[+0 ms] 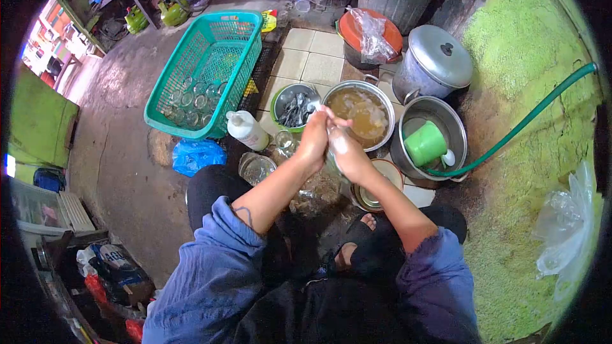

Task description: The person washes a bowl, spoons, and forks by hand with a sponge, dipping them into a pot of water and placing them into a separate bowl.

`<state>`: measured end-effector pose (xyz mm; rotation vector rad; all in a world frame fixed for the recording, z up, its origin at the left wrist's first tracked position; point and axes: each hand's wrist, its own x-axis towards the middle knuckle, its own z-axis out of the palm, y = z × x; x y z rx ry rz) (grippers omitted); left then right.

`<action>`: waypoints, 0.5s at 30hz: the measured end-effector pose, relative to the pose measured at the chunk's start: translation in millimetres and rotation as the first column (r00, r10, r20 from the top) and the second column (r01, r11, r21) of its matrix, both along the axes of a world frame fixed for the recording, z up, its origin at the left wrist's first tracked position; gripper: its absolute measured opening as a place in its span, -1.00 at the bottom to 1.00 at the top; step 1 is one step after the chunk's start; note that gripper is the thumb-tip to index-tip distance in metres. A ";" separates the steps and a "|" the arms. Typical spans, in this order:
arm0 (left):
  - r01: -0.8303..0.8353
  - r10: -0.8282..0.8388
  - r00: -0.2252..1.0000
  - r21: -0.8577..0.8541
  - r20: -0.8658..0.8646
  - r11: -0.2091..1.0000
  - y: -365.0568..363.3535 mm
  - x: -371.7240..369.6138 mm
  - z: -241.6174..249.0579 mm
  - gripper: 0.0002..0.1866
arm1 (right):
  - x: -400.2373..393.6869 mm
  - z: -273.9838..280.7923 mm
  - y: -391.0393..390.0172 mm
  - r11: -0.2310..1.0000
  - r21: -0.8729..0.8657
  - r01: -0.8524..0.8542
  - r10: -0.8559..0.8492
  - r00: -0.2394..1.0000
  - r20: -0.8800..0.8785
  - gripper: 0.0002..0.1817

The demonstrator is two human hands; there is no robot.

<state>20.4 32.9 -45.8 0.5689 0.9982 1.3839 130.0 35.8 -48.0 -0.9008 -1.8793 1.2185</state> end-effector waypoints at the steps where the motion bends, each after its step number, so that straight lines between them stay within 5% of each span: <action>1: -0.073 0.082 0.987 -0.071 0.142 0.995 5.5 -6.8 2.7 -0.71 | 10.0 13.7 -7.1 1.000 0.006 -0.005 0.005 1.000 0.004 -0.71; 3: -0.096 0.123 0.940 -0.099 0.319 0.990 9.0 -22.8 17.1 -0.78 | 19.5 39.1 -17.5 0.979 0.044 -0.200 0.136 0.795 0.592 -0.73; 4: 0.010 -0.007 0.937 -0.006 0.348 1.000 12.3 -34.9 12.1 -0.76 | 21.1 49.4 -20.6 0.979 0.075 -0.190 0.106 0.784 0.611 -0.76; 5: 0.116 -0.140 0.920 0.088 0.366 0.989 15.0 -42.4 6.4 -0.73 | 20.0 57.7 -21.2 0.979 0.075 -0.191 0.106 0.784 0.612 -0.76; 7: 0.246 -0.255 0.952 0.071 0.168 0.967 8.3 -34.0 19.3 -0.66 | 19.8 69.5 -16.1 0.965 0.254 0.072 -0.158 0.928 0.336 -0.76; 8: 0.317 -0.317 0.948 0.024 0.033 0.948 4.2 -24.2 19.3 -0.63 | 21.4 63.5 -9.9 0.854 0.512 0.095 -0.232 0.950 0.210 -0.76; 9: 0.311 -0.314 0.948 -0.065 -0.052 0.948 -5.4 -7.1 27.4 -0.67 | 22.6 64.5 -3.3 0.821 0.566 0.070 -0.161 0.980 0.113 -0.75; 11: 0.281 -0.248 0.919 0.067 -0.308 0.957 -24.5 14.9 30.6 -0.68 | 21.4 63.4 -2.7 0.802 0.595 -0.055 -0.155 0.942 0.297 -0.74; 12: 0.326 0.330 0.642 0.636 -0.692 0.700 -11.8 17.1 -19.6 -0.69 | 20.1 56.3 6.4 0.809 0.560 -0.178 0.000 0.953 0.302 -0.69; 13: 0.333 0.316 0.648 0.631 -0.693 0.701 -16.5 17.4 -12.2 -0.69 | 22.1 50.3 11.8 0.816 0.552 -0.169 -0.009 0.952 0.306 -0.69; 14: 0.353 -0.170 0.779 0.198 -0.603 0.915 -24.0 12.1 -3.9 -0.65 | 23.9 45.0 16.5 0.786 0.589 -0.188 -0.074 0.917 0.391 -0.65; 15: 0.463 -0.525 0.816 -0.269 -0.243 0.845 -41.4 2.2 45.7 -0.57 | 25.7 41.2 18.8 0.753 0.623 -0.214 -0.139 0.873 0.468 -0.61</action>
